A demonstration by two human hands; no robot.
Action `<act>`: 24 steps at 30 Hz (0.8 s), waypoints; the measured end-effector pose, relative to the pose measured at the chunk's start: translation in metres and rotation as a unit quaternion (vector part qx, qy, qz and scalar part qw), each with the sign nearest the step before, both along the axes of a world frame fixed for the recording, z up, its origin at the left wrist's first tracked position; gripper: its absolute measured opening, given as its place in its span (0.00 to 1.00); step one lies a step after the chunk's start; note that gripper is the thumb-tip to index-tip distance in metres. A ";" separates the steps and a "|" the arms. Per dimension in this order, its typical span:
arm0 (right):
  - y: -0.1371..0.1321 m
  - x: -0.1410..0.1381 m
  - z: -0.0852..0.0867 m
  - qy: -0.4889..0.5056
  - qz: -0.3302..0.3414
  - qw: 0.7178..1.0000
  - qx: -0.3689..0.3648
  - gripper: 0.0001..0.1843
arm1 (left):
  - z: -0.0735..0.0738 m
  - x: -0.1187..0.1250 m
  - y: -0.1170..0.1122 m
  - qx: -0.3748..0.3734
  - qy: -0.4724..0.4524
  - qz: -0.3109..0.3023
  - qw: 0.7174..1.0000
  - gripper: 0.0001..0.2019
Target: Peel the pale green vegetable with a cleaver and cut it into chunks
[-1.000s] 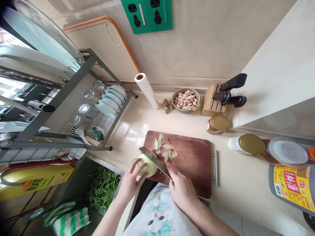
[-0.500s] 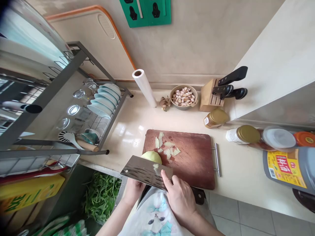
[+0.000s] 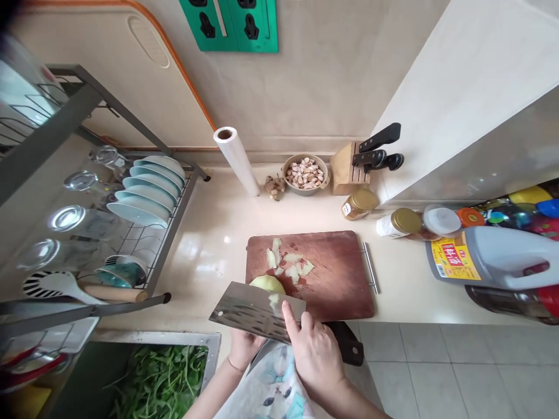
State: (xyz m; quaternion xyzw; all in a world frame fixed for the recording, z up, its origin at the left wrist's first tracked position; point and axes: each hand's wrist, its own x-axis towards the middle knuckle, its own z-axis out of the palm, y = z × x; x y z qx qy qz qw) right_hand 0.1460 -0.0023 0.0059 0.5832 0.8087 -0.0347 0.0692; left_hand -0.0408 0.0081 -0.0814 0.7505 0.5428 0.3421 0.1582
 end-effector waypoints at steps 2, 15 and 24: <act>0.003 -0.001 0.002 0.003 0.002 1.000 -0.011 0.37 | 0.001 0.002 0.001 -0.013 -0.022 -0.003 1.000 0.14; 0.045 0.008 0.017 0.071 -0.043 0.982 -0.171 0.31 | 0.029 0.006 0.010 -0.031 0.066 0.055 0.996 0.17; 0.039 0.026 0.017 0.093 0.003 0.976 -0.198 0.37 | 0.022 0.004 0.012 -0.097 0.046 -0.014 0.994 0.11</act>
